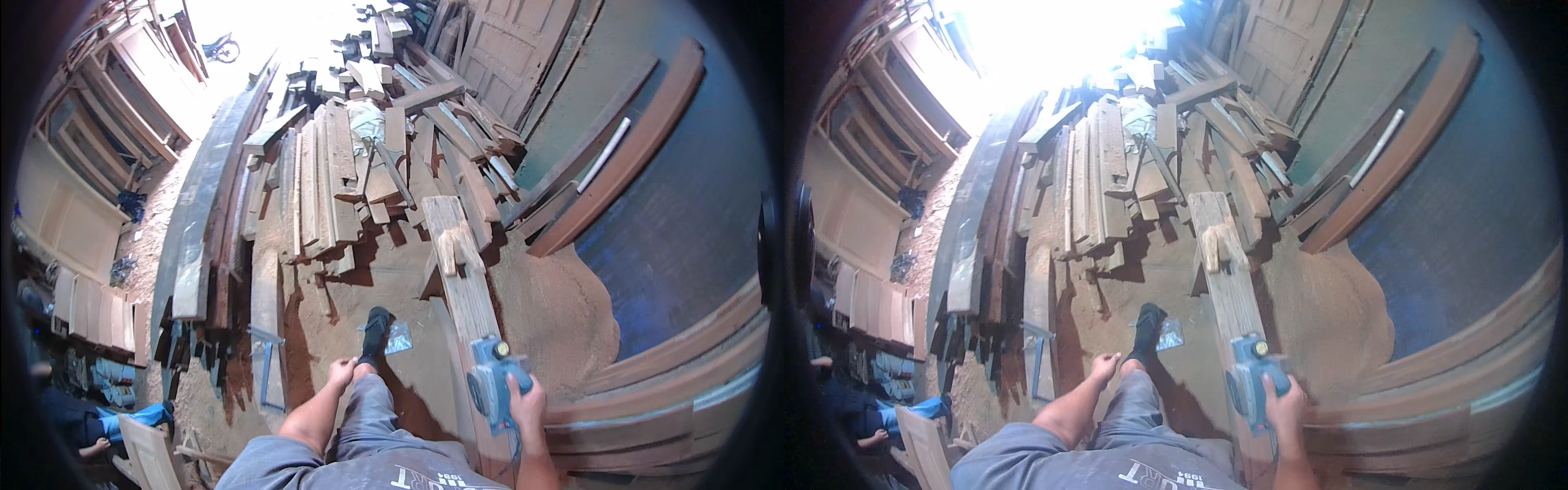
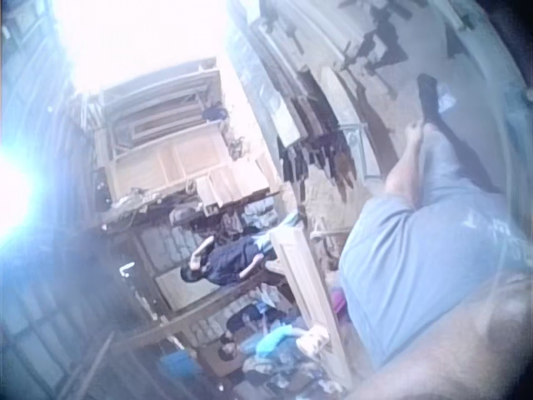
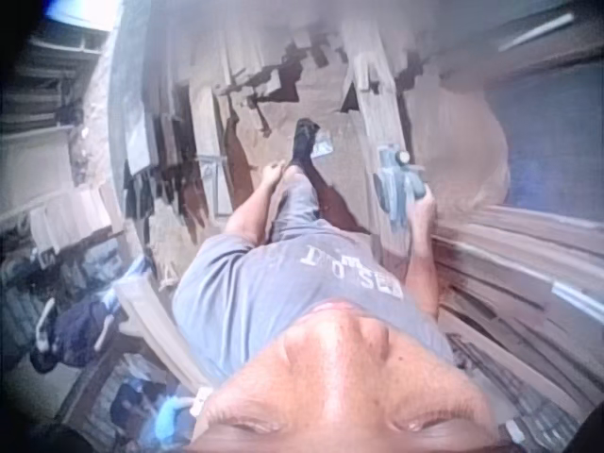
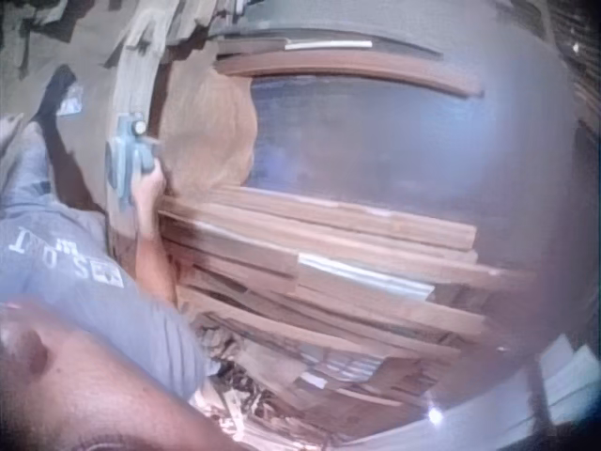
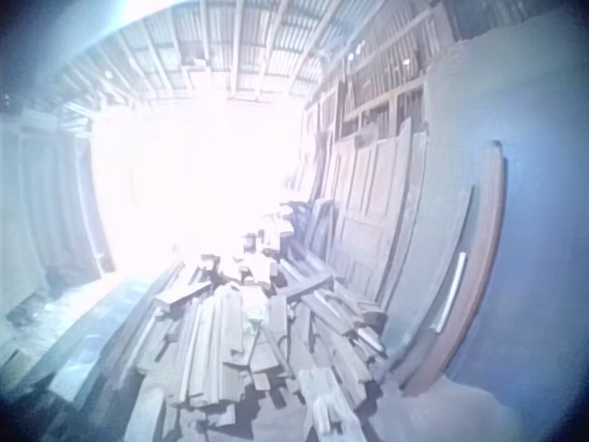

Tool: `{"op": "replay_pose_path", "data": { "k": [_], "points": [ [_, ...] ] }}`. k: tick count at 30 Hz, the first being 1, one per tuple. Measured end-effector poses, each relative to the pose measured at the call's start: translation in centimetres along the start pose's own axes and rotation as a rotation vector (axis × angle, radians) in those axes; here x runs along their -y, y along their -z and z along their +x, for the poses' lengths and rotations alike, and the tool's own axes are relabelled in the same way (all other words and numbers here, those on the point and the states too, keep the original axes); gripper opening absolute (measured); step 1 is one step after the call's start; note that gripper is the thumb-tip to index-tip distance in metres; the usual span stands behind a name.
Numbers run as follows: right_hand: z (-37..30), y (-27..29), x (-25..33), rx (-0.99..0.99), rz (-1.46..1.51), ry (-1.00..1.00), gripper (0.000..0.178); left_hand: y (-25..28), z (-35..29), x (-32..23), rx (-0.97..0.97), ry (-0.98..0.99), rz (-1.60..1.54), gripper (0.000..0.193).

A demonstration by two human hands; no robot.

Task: The person assembles a small wooden fixture by tightening screws with a screwdriver and an electric drill. They then move to a different area and use a handheld electric planer on a long wooden plank.

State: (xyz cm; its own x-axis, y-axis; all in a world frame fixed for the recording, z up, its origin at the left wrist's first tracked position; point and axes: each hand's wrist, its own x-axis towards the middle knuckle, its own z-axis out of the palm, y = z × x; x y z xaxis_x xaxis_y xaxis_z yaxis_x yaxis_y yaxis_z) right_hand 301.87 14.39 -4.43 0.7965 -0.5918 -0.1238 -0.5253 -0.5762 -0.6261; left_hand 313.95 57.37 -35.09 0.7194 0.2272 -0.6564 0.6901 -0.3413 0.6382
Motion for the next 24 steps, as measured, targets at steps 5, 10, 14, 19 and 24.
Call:
{"op": "replay_pose_path", "data": {
  "k": [5,10,14,19,24],
  "points": [
    [1.9,-1.1,0.5,-0.008,-0.082,-0.028,0.047,-3.5,22.0,-16.3,-0.038,-0.267,0.268,0.049],
    [0.5,-2.6,3.5,-0.162,-0.094,-0.216,0.047,-3.7,37.8,-36.9,-0.198,-0.329,0.481,0.045],
    [-0.4,-3.0,-0.7,-0.226,-0.214,-0.272,0.052,-4.1,49.1,-45.3,-0.411,-0.520,0.523,0.055],
    [4.2,-6.5,2.9,-0.182,-0.261,-0.371,0.051,-6.4,57.5,-51.8,-0.259,-0.336,0.739,0.048],
    [7.0,-7.9,4.0,-0.147,-0.276,-0.398,0.051,-7.2,59.9,-53.9,-0.333,-0.180,0.590,0.046]
  ]
}}
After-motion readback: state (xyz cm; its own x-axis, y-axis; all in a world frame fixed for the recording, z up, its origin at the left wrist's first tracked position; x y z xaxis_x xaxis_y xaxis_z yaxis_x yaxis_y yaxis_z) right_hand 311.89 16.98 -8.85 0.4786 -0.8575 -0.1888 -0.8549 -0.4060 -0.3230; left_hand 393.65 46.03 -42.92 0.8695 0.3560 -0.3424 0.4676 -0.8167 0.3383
